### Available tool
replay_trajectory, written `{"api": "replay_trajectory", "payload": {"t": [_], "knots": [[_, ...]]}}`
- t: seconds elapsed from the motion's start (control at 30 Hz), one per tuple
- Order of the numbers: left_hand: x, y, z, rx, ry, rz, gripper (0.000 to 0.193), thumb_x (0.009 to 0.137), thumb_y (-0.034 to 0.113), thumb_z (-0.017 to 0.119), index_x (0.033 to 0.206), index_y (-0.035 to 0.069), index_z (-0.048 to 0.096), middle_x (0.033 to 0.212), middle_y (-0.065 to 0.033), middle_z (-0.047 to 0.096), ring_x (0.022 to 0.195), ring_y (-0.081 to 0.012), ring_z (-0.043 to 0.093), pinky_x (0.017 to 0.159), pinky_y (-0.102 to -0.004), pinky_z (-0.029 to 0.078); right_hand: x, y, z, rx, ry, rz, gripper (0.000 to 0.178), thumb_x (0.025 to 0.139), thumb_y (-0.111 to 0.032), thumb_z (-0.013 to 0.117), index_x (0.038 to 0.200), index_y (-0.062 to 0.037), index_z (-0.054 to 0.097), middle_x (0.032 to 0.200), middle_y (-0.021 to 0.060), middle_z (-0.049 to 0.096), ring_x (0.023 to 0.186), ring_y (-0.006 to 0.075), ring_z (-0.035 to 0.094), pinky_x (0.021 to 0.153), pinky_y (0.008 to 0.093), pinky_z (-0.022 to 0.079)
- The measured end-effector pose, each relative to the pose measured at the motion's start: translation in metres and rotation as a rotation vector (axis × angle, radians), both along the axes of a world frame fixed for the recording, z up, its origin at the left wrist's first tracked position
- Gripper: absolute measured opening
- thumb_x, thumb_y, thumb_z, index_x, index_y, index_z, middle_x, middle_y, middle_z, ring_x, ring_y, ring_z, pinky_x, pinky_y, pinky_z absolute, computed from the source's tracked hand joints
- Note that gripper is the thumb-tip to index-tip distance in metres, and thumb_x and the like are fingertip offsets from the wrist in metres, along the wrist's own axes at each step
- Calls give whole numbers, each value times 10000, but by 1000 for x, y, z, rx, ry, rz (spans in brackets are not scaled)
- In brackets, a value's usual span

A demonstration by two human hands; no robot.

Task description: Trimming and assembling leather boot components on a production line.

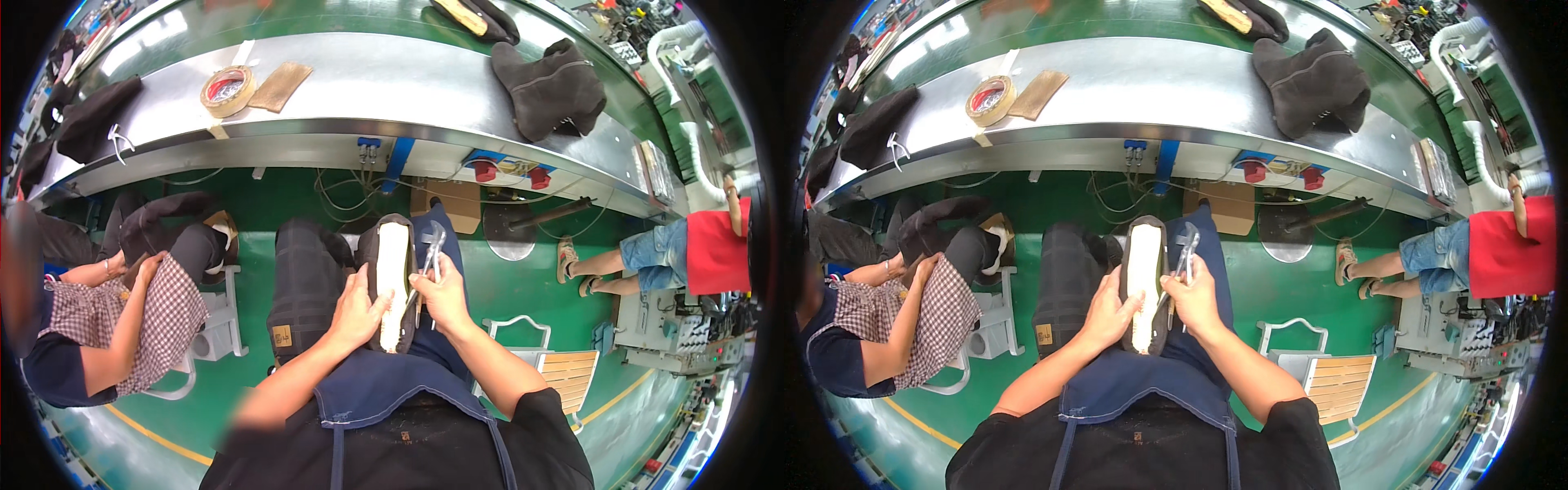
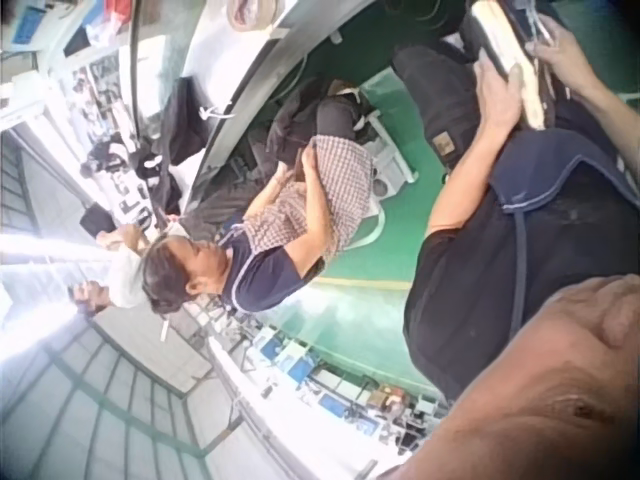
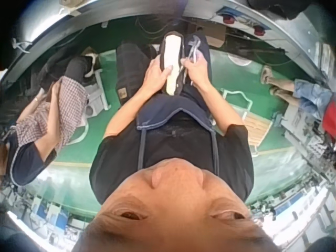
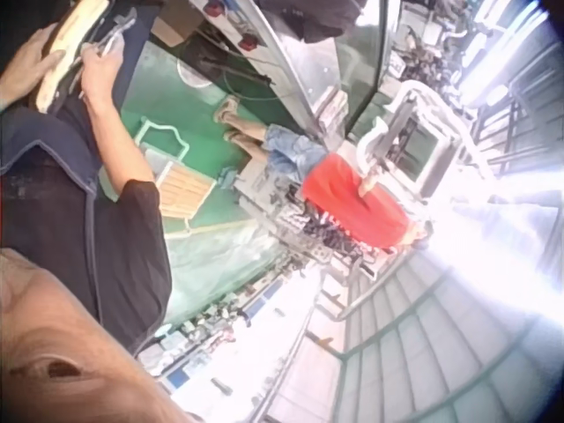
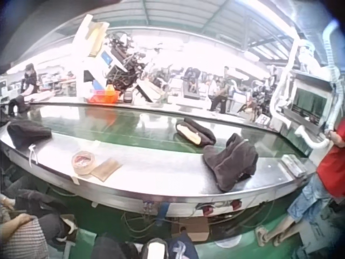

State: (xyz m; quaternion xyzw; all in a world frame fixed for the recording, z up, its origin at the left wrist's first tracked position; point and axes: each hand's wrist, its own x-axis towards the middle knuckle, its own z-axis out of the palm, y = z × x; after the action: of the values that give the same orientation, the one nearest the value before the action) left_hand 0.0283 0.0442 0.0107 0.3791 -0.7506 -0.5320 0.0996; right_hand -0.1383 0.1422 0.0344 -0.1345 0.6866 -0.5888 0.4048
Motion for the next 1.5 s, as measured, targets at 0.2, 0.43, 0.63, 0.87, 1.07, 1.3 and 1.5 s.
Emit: {"api": "replay_trajectory", "payload": {"t": [0.2, 0.43, 0.63, 0.87, 1.07, 1.3, 1.5], "knots": [[3, -20, 9, -104, 53, -4, 641, 1005, 305, 665, 1484, -85, 494, 1323, -291, 622, 1241, -445, 630, 1063, -459, 499, 12, -8, 0, -13, 35, 27, 453, 907, -46, 774, 1297, -7, 546, 911, -22, 601, 789, 47, 553, 746, 211, 478], [12, -52, 16, -253, -46, 16, 418, 1045, 257, 591, 1395, 33, 635, 1300, -209, 686, 1178, -432, 668, 1000, -488, 538, 20, -5, 0, -18, -89, 36, 602, 989, -101, 700, 1488, 35, 392, 913, 62, 633, 724, 146, 663, 607, 323, 603], [16, -63, 11, 54, -95, -60, 709, 940, 417, 746, 1422, -75, 577, 1305, -289, 693, 1228, -381, 688, 1057, -431, 524, -6, 1, -4, 8, -91, 74, 570, 1020, -104, 658, 1511, 14, 393, 931, 59, 640, 734, 150, 672, 642, 304, 600], [10, -81, -8, 861, 169, -82, 801, 855, 266, 879, 1473, -84, 508, 1284, -155, 707, 1122, -202, 699, 996, -340, 557, -15, -24, -19, 105, -145, 129, 585, 959, -302, 791, 1387, -68, 469, 1039, 60, 616, 921, 160, 643, 676, 367, 637], [6, -83, 0, 885, 121, -117, 603, 888, 181, 823, 1393, -52, 589, 1205, -147, 736, 1050, -203, 722, 960, -350, 576, 22, -42, -30, 7, -257, 86, 840, 929, -269, 816, 1514, 9, 281, 1303, 213, 605, 1157, 335, 674, 780, 501, 665], [13, -60, 16, 776, 318, -87, 635, 893, 269, 837, 1398, -43, 609, 1228, -124, 734, 1080, -186, 700, 987, -334, 550, 13, -38, 2, -29, -249, 162, 719, 964, -106, 682, 1539, 29, 270, 1292, 220, 621, 1034, 314, 731, 721, 453, 680], [15, -58, 83, 546, 493, -91, 780, 901, 192, 827, 1551, -31, 457, 1408, -138, 644, 1291, -202, 603, 1116, -358, 471, 5, -46, 69, -322, 95, 270, 849, 868, -11, 670, 1607, 24, 251, 1466, 181, 548, 1356, 260, 561, 1161, 384, 443]]}}
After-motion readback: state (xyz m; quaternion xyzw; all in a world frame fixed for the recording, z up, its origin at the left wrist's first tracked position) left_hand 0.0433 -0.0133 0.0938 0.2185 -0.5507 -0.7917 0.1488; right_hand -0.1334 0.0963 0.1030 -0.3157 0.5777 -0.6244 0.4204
